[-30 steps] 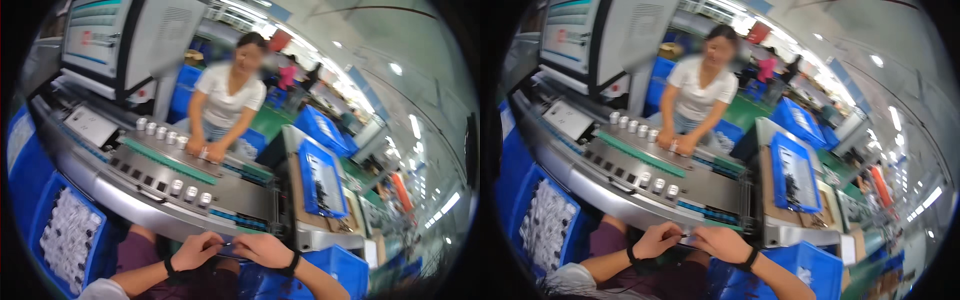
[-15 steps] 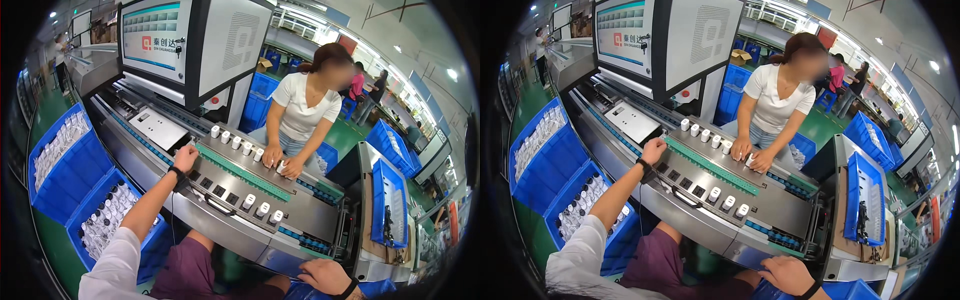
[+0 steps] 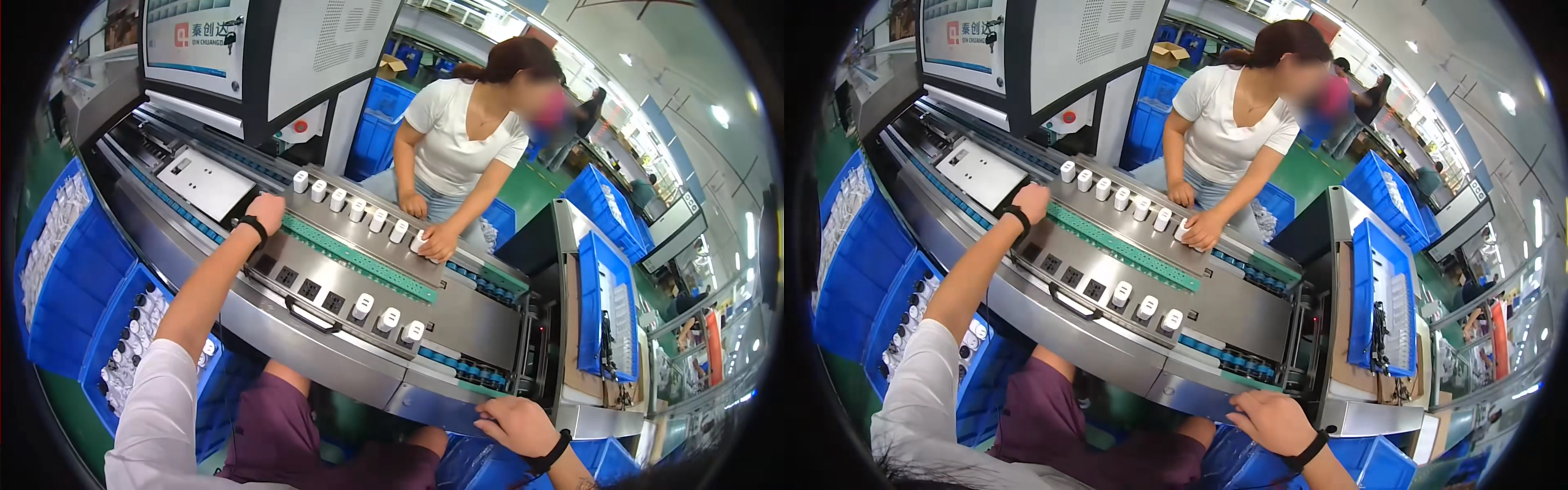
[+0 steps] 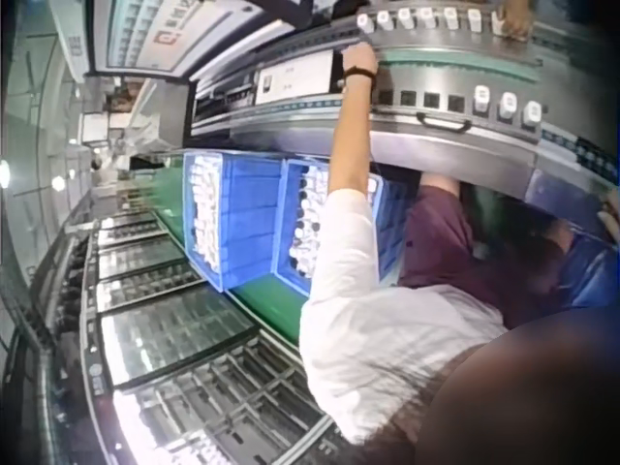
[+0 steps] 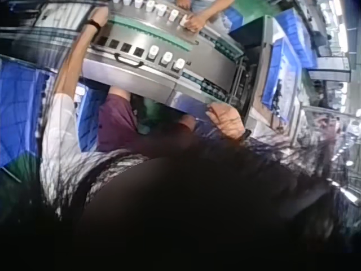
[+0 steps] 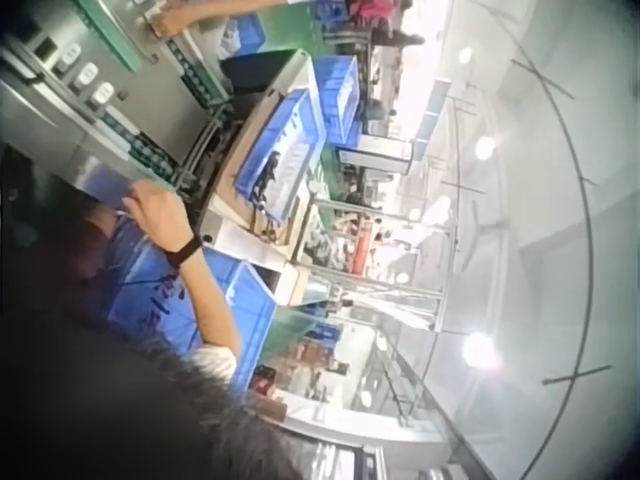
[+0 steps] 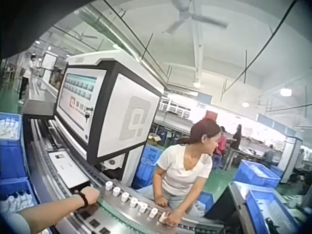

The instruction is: Assembling and testing electronic components on a factory production line.

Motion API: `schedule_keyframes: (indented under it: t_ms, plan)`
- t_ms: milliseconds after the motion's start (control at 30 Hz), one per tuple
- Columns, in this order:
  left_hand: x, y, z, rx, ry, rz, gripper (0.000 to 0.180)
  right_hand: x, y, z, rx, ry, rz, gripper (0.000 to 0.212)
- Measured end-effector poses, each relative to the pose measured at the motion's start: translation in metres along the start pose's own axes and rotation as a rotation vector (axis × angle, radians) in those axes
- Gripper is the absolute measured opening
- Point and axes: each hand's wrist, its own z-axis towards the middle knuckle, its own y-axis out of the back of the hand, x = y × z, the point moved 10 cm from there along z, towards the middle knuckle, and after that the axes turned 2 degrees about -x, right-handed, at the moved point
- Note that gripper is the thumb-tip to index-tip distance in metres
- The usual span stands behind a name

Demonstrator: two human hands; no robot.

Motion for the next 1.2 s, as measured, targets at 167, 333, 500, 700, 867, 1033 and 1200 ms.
schedule_keyframes:
  t_ms: [167, 333, 500, 700, 867, 1033, 1200]
  plan:
    - [-0.009, -0.008, 0.005, 0.007, 0.126, -0.065, 0.019, -0.004, 0.009, -0.012, -0.033, -0.016, -0.038, 0.025]
    - [0.033, -0.013, -0.016, 0.266, 0.274, -0.052, 0.022, -0.016, 0.014, -0.001, -0.147, 0.065, -0.088, 0.025]
    - [-0.099, 0.052, -0.103, -0.263, 0.011, -0.097, 0.067, -0.042, 0.106, -0.038, -0.426, -0.162, 0.053, 0.024]
    - [-0.14, 0.016, -0.19, -0.281, -0.012, -0.284, 0.063, -0.192, 0.176, -0.134, -0.969, -0.428, 0.55, 0.019]
    - [-0.141, 0.017, -0.195, -0.318, 0.002, -0.287, 0.056, -0.255, 0.151, -0.18, -1.036, -0.67, 0.01, 0.028]
    - [-0.138, 0.011, -0.195, -0.287, 0.02, -0.276, 0.053, -0.252, 0.126, -0.151, -0.745, -0.69, -0.259, 0.035]
    - [-0.132, 0.007, -0.194, -0.306, 0.009, -0.274, 0.051, -0.243, 0.124, -0.154, -0.837, -0.714, -0.437, 0.031]
